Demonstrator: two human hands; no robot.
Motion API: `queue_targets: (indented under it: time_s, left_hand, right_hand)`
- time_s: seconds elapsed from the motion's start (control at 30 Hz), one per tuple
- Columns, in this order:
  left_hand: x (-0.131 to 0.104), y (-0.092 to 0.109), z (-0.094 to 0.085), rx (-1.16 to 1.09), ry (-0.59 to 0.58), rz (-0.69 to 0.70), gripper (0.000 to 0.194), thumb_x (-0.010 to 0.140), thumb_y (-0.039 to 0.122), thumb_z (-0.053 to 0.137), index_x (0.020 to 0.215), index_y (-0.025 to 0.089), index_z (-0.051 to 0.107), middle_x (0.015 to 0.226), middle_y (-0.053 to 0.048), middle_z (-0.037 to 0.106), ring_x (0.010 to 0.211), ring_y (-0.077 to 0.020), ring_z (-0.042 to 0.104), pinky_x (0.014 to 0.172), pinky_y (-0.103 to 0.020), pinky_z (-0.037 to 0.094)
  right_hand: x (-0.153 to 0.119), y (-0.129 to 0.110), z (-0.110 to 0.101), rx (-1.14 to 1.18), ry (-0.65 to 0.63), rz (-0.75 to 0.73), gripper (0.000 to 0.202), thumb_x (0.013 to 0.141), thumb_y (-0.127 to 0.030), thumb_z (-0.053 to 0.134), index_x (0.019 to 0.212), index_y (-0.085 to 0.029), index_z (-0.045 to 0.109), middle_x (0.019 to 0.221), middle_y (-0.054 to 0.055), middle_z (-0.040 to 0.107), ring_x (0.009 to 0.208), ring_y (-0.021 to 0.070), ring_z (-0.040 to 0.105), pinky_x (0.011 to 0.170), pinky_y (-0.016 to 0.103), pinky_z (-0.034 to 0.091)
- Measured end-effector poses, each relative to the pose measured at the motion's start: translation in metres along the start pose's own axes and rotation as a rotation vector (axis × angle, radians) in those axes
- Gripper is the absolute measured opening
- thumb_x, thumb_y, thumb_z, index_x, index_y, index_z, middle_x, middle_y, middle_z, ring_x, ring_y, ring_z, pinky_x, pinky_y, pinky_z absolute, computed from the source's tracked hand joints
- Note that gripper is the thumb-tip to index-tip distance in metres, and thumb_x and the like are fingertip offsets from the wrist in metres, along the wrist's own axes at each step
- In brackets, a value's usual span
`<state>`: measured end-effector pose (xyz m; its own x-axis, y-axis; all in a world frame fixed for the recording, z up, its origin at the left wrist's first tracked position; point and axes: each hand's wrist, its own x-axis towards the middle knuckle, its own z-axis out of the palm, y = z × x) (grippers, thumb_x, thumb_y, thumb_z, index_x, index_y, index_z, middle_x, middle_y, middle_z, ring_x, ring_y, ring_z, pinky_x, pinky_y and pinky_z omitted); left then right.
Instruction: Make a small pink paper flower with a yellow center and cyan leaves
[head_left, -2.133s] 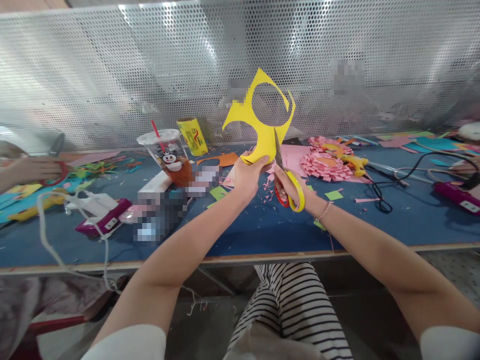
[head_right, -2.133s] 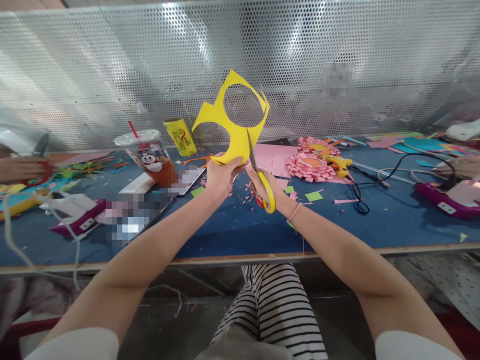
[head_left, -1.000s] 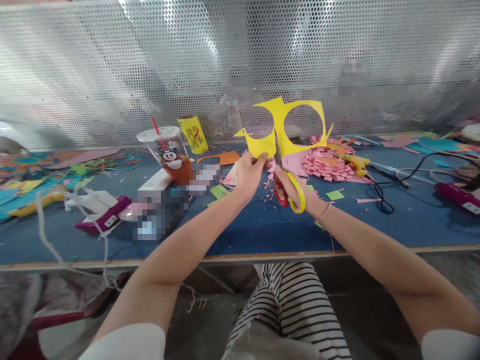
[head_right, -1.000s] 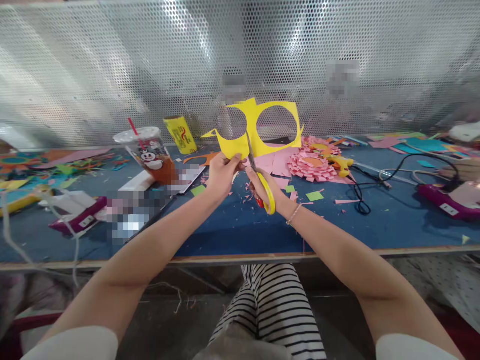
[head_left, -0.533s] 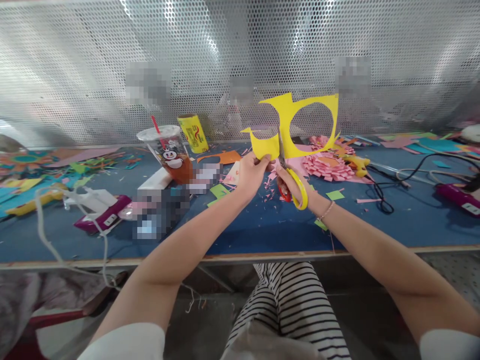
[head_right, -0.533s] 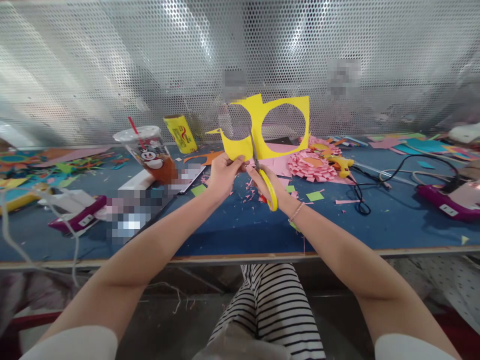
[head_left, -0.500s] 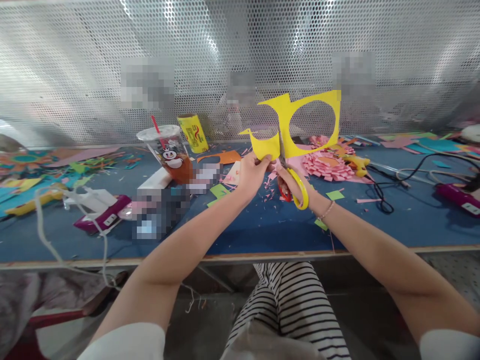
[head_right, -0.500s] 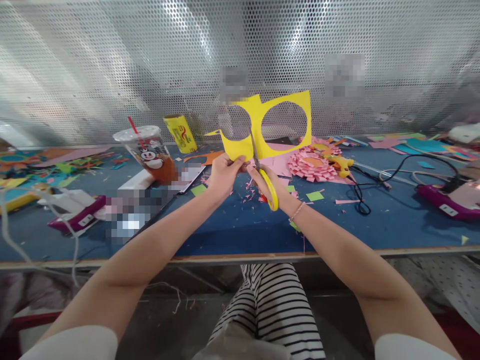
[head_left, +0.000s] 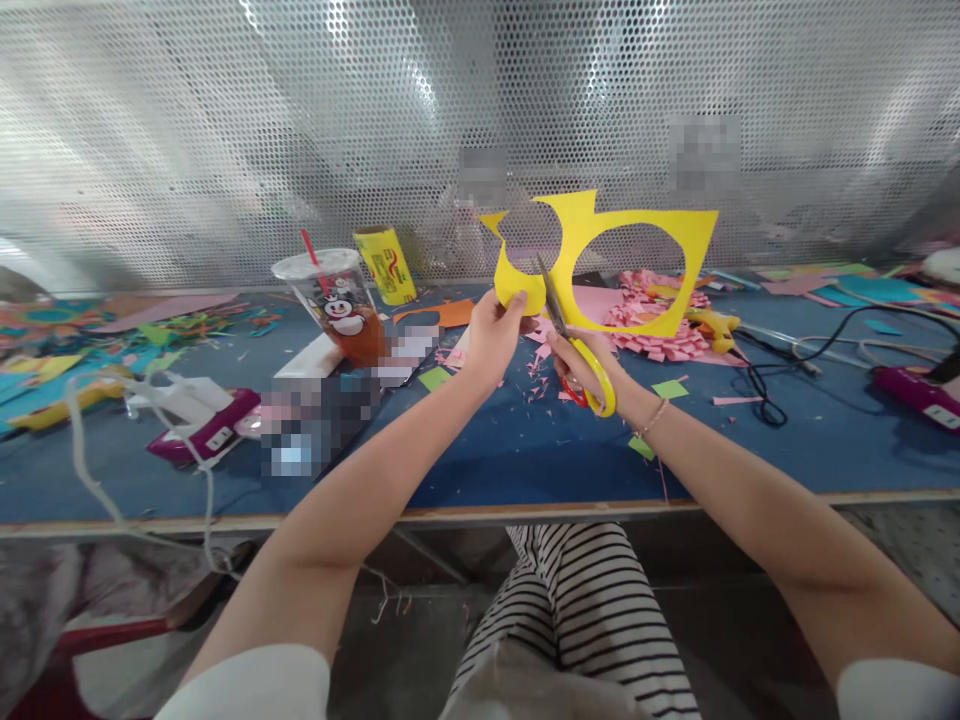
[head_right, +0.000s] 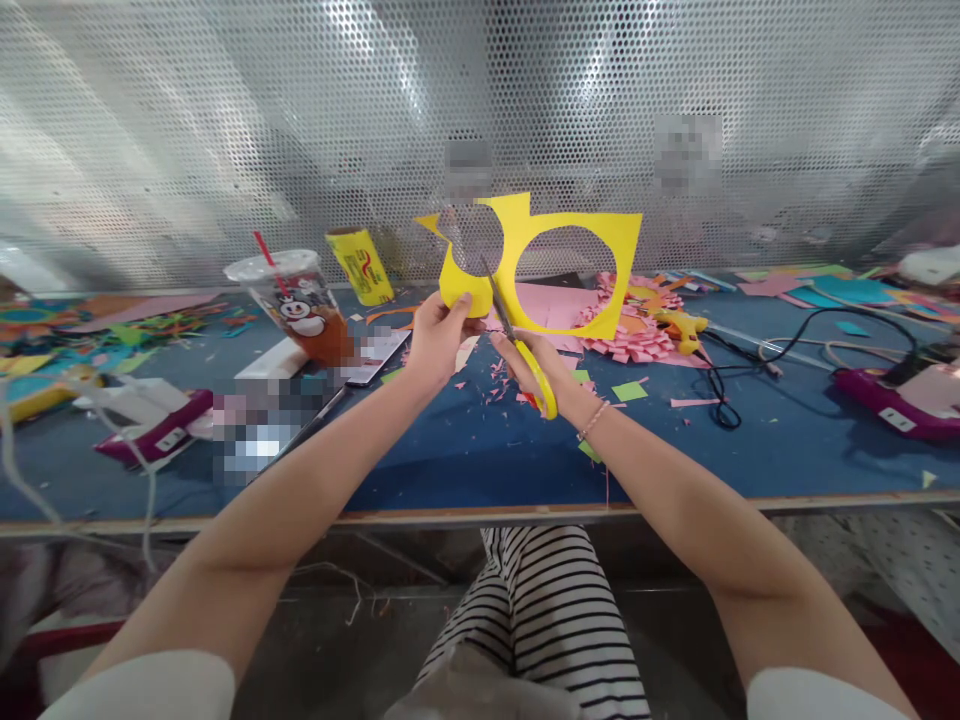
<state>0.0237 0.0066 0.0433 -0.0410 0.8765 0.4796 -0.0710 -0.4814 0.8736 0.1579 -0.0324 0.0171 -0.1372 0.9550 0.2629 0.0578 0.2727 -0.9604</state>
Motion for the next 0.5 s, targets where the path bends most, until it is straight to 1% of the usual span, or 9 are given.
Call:
queue_targets:
  time_s: [0.1,0.2,0.3,0.43,0.5]
  left_hand:
    - [-0.004,0.002,0.003,0.008,-0.051,0.013,0.012,0.076,0.026,0.056,0.084,0.017,0.052,0.068,-0.002,0.062,0.056,-0.0091,0.058,0.058,-0.023,0.048]
    - [-0.006,0.005,0.003,0.108,-0.069,0.04,0.008,0.076,0.022,0.056,0.079,0.016,0.052,0.065,-0.002,0.061,0.053,-0.0085,0.057,0.054,-0.021,0.046]
    - [-0.008,0.006,0.002,0.199,-0.093,0.075,0.007,0.075,0.021,0.055,0.074,0.016,0.051,0.062,-0.001,0.06,0.052,-0.0083,0.055,0.05,-0.02,0.043]
    - [-0.006,0.008,0.001,0.196,-0.101,0.083,0.007,0.074,0.022,0.055,0.074,0.016,0.051,0.06,0.0,0.059,0.05,-0.0078,0.052,0.049,-0.021,0.041]
    - [-0.004,0.009,-0.001,0.202,-0.101,0.064,0.006,0.072,0.021,0.056,0.072,0.016,0.052,0.059,0.0,0.059,0.048,-0.0075,0.05,0.048,-0.021,0.039]
  right_hand:
    - [-0.002,-0.002,0.002,0.066,-0.037,0.03,0.035,0.081,-0.051,0.051,0.069,-0.02,0.041,0.046,-0.005,0.043,0.034,0.0052,0.035,0.03,0.018,0.029]
    - [-0.005,-0.004,0.003,0.055,-0.052,0.064,0.039,0.08,-0.055,0.049,0.066,-0.019,0.042,0.046,-0.004,0.043,0.034,0.0057,0.036,0.029,0.019,0.029]
    - [-0.007,-0.007,0.005,0.067,-0.043,0.075,0.041,0.078,-0.058,0.05,0.067,-0.019,0.042,0.046,-0.005,0.041,0.032,0.0056,0.033,0.028,0.02,0.028]
    - [-0.008,-0.012,0.009,0.061,-0.029,0.065,0.043,0.078,-0.059,0.05,0.065,-0.019,0.04,0.043,-0.006,0.037,0.033,0.0045,0.031,0.029,0.019,0.027]
    - [-0.008,-0.014,0.009,0.033,-0.006,0.075,0.042,0.078,-0.058,0.05,0.066,-0.019,0.041,0.043,-0.005,0.04,0.033,0.0043,0.032,0.029,0.018,0.027]
